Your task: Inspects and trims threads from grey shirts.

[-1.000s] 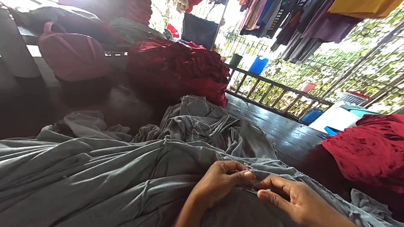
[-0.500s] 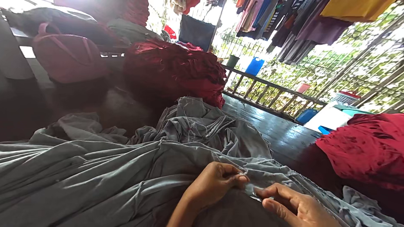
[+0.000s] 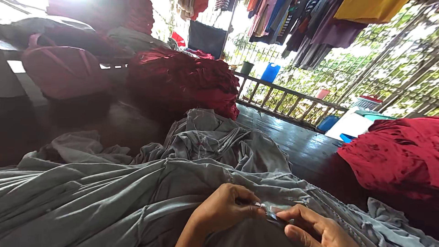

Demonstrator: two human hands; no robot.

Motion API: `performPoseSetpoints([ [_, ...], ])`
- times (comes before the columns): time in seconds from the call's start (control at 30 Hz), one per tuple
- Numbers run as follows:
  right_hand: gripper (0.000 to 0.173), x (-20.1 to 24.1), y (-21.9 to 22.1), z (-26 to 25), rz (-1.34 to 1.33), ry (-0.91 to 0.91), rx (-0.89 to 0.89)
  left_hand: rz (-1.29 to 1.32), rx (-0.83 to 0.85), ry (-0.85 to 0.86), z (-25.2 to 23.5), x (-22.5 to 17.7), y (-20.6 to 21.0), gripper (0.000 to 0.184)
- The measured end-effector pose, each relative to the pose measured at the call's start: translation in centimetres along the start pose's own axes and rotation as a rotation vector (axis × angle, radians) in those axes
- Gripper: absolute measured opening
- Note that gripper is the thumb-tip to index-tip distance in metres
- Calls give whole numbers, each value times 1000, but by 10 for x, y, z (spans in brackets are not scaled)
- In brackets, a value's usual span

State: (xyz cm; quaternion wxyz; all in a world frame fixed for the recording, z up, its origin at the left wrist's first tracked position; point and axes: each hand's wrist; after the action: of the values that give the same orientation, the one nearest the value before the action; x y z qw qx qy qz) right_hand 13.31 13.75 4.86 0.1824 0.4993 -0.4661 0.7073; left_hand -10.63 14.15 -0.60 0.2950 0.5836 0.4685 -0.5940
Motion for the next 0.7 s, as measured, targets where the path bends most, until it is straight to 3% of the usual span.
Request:
performPoseSetpoints([
  [0.17,30,6,0,-3,-3,-8,-1,173,-89,-45,0,0,1,5],
  [0.5,22,21,5,-9,-29,199,-32,147,-155,-1,0,-2,2,7],
  [0.7,21,25,9,-13,6,174,-8,143,-216,27,-1,-3,6,5],
])
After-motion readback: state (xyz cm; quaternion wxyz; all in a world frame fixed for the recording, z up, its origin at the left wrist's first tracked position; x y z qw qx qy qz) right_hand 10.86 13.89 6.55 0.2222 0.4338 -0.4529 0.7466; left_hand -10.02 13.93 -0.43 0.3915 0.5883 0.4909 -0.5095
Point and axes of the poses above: each hand's wrist, its own z-axis away from the middle knuckle, its own y-axis out of the palm, x = y × z, and after that the axes turned 9 degrees about -z, right-handed
